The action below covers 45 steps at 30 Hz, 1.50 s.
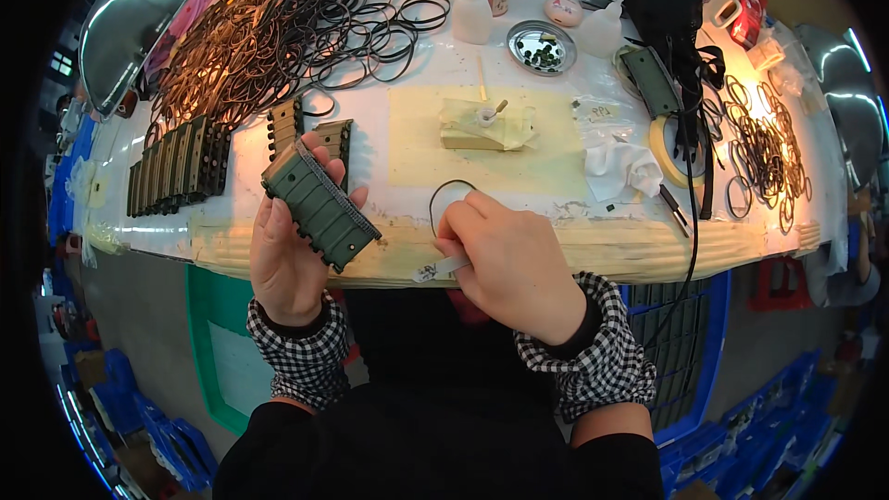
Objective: Assemble small plastic components by threading cords through them using tweezers.
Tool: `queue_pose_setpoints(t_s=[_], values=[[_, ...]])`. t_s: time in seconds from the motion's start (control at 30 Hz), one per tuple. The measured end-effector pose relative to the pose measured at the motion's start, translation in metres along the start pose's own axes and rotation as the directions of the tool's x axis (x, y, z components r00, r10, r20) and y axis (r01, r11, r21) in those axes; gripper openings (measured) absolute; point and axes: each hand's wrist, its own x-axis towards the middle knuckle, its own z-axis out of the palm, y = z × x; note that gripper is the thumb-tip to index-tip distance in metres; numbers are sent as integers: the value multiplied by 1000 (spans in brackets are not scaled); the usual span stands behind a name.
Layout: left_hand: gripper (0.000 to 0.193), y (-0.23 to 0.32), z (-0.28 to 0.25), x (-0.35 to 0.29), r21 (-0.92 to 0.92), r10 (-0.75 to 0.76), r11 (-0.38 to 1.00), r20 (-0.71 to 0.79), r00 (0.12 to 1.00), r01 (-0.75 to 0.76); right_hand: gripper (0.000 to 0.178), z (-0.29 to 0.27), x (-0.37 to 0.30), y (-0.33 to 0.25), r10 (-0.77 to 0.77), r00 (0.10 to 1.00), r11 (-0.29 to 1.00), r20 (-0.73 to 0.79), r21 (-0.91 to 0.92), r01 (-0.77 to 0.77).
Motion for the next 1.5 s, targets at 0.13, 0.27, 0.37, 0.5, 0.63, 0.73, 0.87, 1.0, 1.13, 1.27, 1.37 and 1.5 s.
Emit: queue_pose_setpoints(t_s=[0.13, 0.27, 0.37, 0.5, 0.63, 0.73, 0.87, 1.0, 1.13, 1.27, 1.37, 1.5], values=[[64, 3, -12, -4, -74, -133, 987, 163, 978, 146, 10, -8, 5, 1, 142, 990, 740, -16, 666, -96], [70, 0, -10, -4, -76, -300, 936, 338, 892, 344, 14, -17, 7, 6, 180, 967, 404, 179, 883, -239], [72, -1, -9, -7, -78, -387, 887, 415, 823, 456, 15, -14, 8, 8, 135, 958, 272, 251, 921, -280], [75, -4, -16, -10, -127, -417, 839, 473, 776, 529, 18, -14, 9, 10, 140, 949, 215, 284, 927, -309], [78, -5, -15, -11, -256, -350, 826, 465, 813, 502, 22, -13, 10, 9, 164, 938, 252, 305, 907, -339], [79, -7, -13, -10, -325, -307, 826, 425, 851, 460, 23, -13, 10, 9, 111, 937, 203, 330, 916, -347], [82, -10, -13, -8, -360, -262, 829, 427, 865, 429, 23, -10, 9, 12, 109, 945, 188, 309, 927, -325], [84, -12, -13, -10, -395, -243, 815, 431, 869, 423, 24, -9, 9, 14, 147, 943, 90, 299, 945, -314], [88, -12, -10, -12, -472, -177, 796, 418, 891, 380, 26, -5, 9, 18, 145, 940, -8, 310, 950, -312], [89, -13, -10, -10, -505, -142, 784, 421, 896, 361, 28, -2, 10, 15, 146, 939, -35, 313, 950, -311], [89, -13, -5, -10, -540, -141, 768, 381, 914, 344, 29, 0, 11, 13, 141, 945, -23, 295, 955, -295], [90, -11, -1, -9, -551, -151, 763, 355, 923, 337, 32, -2, 11, 11, 126, 940, 0, 317, 948, -320]])
